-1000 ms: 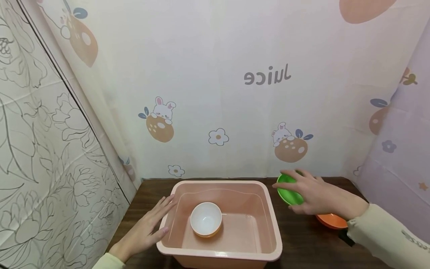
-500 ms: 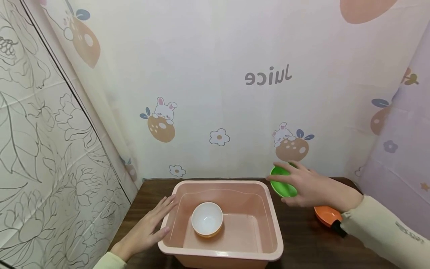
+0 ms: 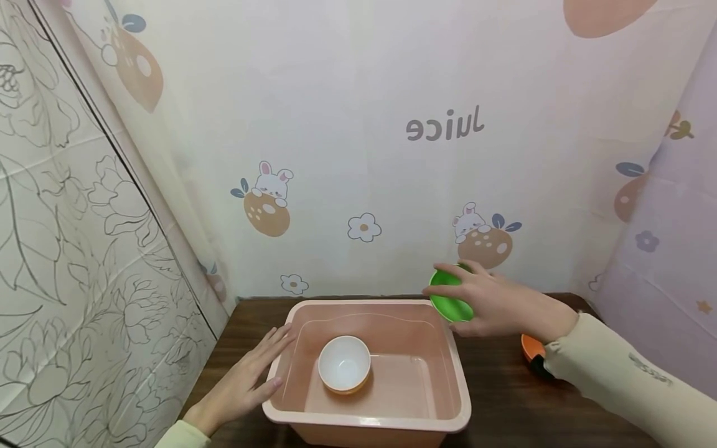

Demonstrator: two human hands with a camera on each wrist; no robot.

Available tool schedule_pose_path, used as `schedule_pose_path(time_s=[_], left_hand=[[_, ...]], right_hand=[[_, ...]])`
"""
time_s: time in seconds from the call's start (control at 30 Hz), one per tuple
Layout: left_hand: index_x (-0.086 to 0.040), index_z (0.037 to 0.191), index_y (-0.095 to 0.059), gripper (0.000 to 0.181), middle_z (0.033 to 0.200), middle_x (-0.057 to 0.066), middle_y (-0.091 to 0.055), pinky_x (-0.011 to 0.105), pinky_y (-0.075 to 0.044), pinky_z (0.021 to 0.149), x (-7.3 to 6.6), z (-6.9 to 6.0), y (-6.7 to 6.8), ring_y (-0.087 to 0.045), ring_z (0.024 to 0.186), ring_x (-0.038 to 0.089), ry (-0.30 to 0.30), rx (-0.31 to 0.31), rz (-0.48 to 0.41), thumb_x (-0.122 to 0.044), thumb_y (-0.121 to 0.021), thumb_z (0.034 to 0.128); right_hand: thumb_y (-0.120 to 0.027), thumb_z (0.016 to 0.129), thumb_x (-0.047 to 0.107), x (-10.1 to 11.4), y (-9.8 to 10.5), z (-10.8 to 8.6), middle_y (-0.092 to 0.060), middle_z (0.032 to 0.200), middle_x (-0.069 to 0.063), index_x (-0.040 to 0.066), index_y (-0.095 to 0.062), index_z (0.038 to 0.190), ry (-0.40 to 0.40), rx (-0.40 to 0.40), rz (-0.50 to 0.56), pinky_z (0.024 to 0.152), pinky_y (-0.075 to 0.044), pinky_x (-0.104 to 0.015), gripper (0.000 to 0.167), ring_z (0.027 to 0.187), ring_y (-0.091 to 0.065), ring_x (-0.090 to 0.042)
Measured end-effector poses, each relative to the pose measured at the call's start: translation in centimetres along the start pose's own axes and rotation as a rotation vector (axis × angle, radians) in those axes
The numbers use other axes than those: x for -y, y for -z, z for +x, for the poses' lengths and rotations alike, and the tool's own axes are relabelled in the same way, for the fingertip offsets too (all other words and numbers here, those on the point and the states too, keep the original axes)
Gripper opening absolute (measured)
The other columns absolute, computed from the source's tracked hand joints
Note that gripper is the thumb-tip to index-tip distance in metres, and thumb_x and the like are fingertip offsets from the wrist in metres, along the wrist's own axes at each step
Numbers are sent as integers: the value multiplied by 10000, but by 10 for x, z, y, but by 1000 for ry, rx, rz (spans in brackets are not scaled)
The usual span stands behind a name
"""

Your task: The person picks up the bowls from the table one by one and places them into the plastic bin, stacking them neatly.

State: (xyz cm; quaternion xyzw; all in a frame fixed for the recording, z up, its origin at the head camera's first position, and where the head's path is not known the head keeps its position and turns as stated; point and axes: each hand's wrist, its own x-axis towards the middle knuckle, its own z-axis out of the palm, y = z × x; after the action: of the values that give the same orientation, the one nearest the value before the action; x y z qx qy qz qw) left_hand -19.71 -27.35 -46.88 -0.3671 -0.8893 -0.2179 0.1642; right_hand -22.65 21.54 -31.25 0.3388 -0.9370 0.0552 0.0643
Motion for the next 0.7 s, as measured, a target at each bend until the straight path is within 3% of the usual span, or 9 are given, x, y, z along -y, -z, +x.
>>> schedule_pose_path(time_s=[0.27,0.4,0.6,0.7], left_hand=[[-148,1584,-419,705,1669,79,-360,688,-432,1046,-1,1,1,-318,1541,344,7,9,1,-297,-665,940],[-143,1585,-417,700,1668,82,-360,659,-431,1066,-1,1,0,-317,1541,343,2,3,0,-299,-661,947],[-136,1587,-411,693,1670,89,-355,383,-290,1225,0,0,0,-298,1554,316,-8,-6,-11,-303,-649,957],[-133,1586,-411,686,1670,95,-355,232,-162,1237,0,0,-1,-291,1556,315,-15,-13,-29,-310,-641,964]], right_hand=[[-800,818,330,7,-1,14,-454,1562,-127,435,-639,1350,36,2,-4,749,-564,-488,566,1294,-463,-429],[-799,818,343,12,-2,21,-437,1578,-126,428,-631,1360,46,11,1,775,-566,-495,574,1321,-452,-430],[-797,836,358,18,-4,28,-379,1624,-132,438,-603,1389,44,44,45,841,-555,-630,592,1388,-399,-518],[-791,841,357,20,-5,32,-356,1637,-128,439,-594,1399,49,56,61,841,-559,-609,598,1402,-381,-513]])
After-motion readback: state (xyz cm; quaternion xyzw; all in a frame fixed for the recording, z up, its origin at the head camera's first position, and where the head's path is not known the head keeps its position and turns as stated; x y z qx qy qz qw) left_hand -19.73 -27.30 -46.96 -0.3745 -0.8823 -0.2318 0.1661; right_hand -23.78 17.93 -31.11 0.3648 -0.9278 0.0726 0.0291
